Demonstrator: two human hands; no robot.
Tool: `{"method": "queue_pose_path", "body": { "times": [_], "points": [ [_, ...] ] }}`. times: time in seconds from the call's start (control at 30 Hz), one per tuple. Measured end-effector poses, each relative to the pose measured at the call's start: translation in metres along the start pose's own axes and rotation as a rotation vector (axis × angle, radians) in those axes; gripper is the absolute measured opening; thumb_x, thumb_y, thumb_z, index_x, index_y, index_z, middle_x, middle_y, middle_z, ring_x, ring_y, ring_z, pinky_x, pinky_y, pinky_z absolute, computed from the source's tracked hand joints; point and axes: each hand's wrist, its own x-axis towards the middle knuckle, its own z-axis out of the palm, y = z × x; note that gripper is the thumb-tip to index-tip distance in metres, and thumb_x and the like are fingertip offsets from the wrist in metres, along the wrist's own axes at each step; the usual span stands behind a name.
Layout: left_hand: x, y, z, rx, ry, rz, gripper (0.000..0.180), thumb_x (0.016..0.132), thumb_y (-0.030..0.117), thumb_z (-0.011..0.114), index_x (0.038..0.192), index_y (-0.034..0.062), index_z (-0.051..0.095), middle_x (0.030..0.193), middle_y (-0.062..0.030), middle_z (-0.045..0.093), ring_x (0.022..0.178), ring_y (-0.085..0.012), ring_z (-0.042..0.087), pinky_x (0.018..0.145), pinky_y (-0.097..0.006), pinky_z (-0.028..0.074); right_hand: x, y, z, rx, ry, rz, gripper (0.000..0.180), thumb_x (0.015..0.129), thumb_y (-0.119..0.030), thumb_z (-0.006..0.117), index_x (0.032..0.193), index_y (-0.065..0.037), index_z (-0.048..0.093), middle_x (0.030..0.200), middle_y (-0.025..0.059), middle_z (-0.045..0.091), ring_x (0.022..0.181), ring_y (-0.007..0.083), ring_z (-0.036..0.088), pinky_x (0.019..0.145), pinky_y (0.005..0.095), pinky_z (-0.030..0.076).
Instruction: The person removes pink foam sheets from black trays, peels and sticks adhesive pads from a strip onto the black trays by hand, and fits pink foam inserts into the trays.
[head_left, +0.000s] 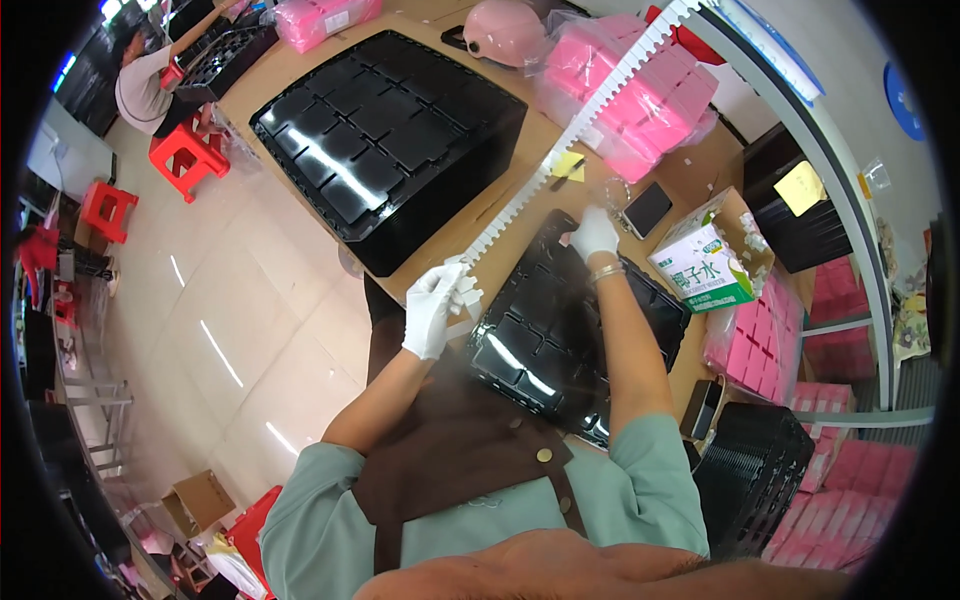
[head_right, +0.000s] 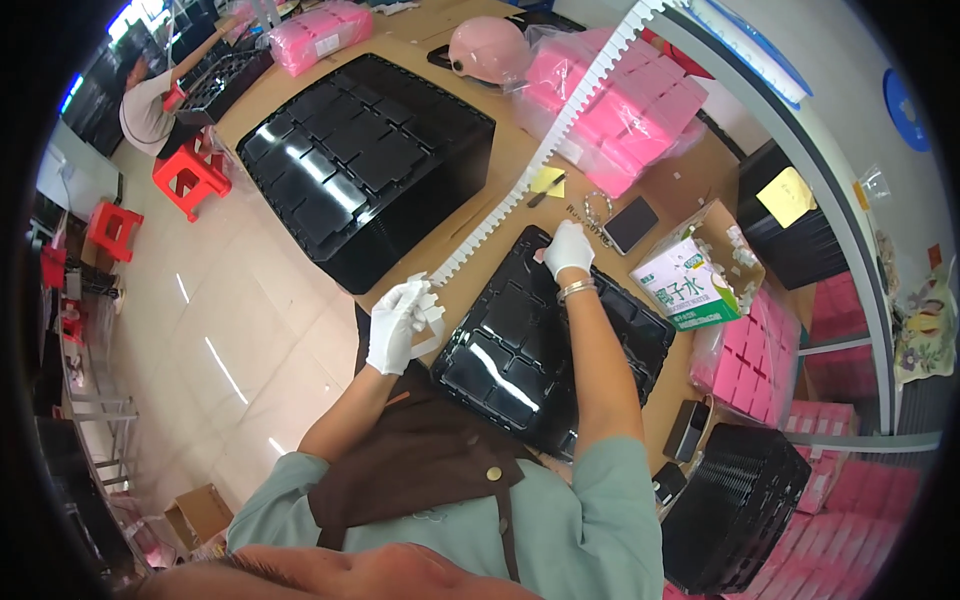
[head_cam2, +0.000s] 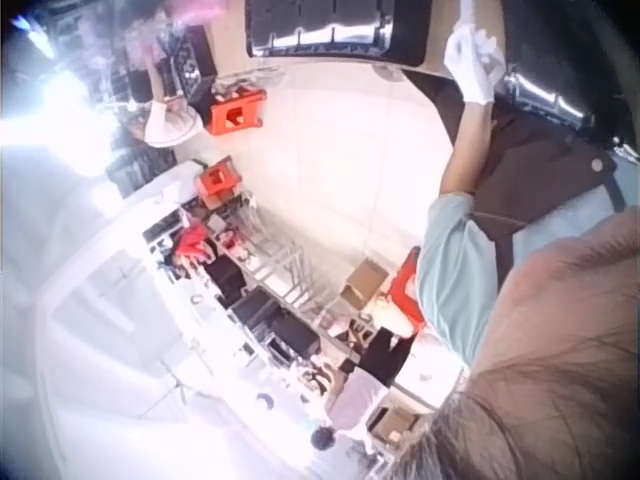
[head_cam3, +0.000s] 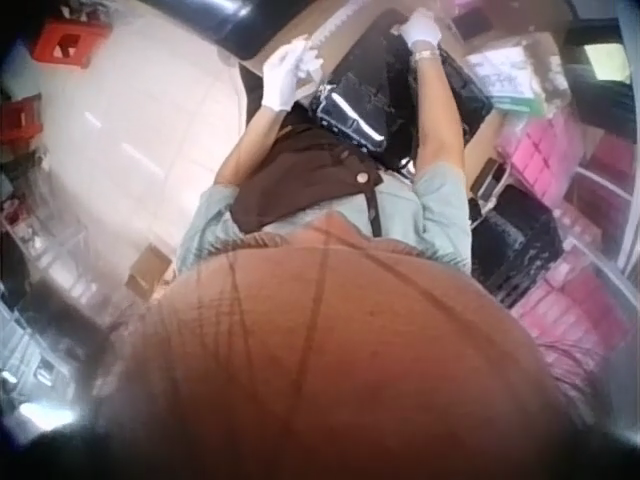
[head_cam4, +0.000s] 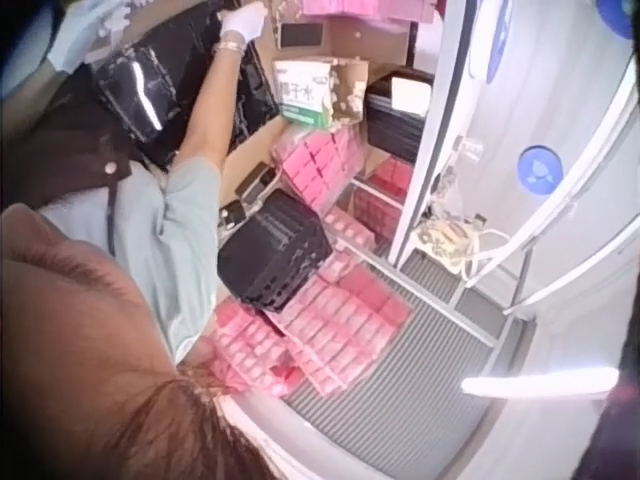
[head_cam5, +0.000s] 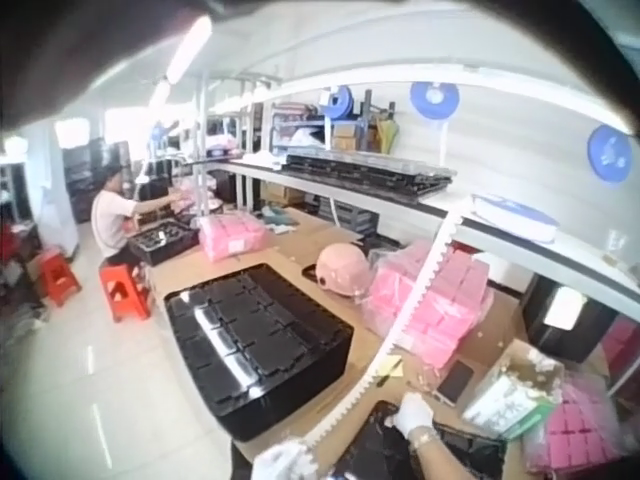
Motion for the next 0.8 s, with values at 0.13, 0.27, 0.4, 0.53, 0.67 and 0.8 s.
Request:
{"method": "queue_pose_path", "body": {
  "times": [0.13, 0.27, 0.4, 0.53, 0.67, 0.8],
  "points": [
    [0.001, -0.005, 0.002, 0.049, -0.009, 0.029, 0.023, 0.094, 0.025, 0.06, 0.097, 0.0027, 0.068, 0.065, 0.0021, 0.057, 0.053, -0.0022, 0.047, 0.049, -0.016, 0.036, -0.033, -0.023, -0.014, 0.042, 0.312, -0.196, 0.047, 0.066, -0.026, 0.083, 0.098, 0.0, 0.061, 0.101, 0.018, 0.062, 0.085, 0.0345, 0.064, 0.074, 0.0421, 0.053],
    [-0.006, -0.01, 0.006, 0.066, -0.06, 0.023, 0.024, 0.094, 0.024, 0.061, 0.1, 0.0018, 0.068, 0.067, 0.002, 0.059, 0.055, -0.0021, 0.049, 0.051, -0.017, 0.038, -0.125, -0.067, -0.026, 0.807, -0.128, -0.28, 0.027, 0.073, -0.017, 0.078, 0.093, -0.003, 0.066, 0.085, 0.0092, 0.065, 0.068, 0.019, 0.061, 0.066, 0.031, 0.049],
    [-0.015, -0.01, 0.016, -0.027, -0.018, 0.005, 0.025, 0.094, 0.023, 0.061, 0.101, 0.0009, 0.068, 0.071, -0.0003, 0.061, 0.055, -0.003, 0.05, 0.052, -0.017, 0.038, -0.171, -0.091, -0.022, 1.187, -0.282, -0.083, 0.012, 0.08, -0.009, 0.072, 0.089, -0.002, 0.068, 0.073, 0.0023, 0.064, 0.067, 0.0074, 0.055, 0.063, 0.0247, 0.046],
    [-0.014, -0.009, 0.01, -0.208, -0.123, -0.161, 0.024, 0.095, 0.022, 0.06, 0.109, 0.0029, 0.063, 0.08, -0.0006, 0.062, 0.059, -0.004, 0.052, 0.051, -0.018, 0.04, -0.176, -0.084, -0.014, 1.166, -0.265, -0.066, 0.007, 0.08, -0.006, 0.07, 0.085, -0.001, 0.068, 0.071, 0.001, 0.065, 0.067, 0.0062, 0.056, 0.063, 0.0238, 0.046],
    [0.006, -0.026, 0.0, -0.451, -0.169, -0.322, 0.02, 0.095, 0.019, 0.058, 0.111, 0.0063, 0.059, 0.088, -0.0009, 0.062, 0.06, -0.0067, 0.054, 0.048, -0.018, 0.039, -0.191, -0.088, -0.03, 1.093, -0.057, -0.22, 0.009, 0.073, -0.001, 0.073, 0.08, -0.001, 0.067, 0.085, 0.0022, 0.06, 0.075, 0.011, 0.057, 0.067, 0.0242, 0.045],
    [0.009, -0.007, -0.012, -0.386, -0.012, -0.149, 0.016, 0.096, 0.019, 0.058, 0.104, 0.0054, 0.06, 0.082, -0.0005, 0.061, 0.058, -0.0046, 0.056, 0.045, -0.016, 0.038, -0.19, -0.073, -0.032, 0.889, -0.048, -0.353, 0.011, 0.065, -0.004, 0.074, 0.072, -0.003, 0.067, 0.088, 0.0062, 0.06, 0.086, 0.0232, 0.058, 0.074, 0.0343, 0.048]
  ]
}}
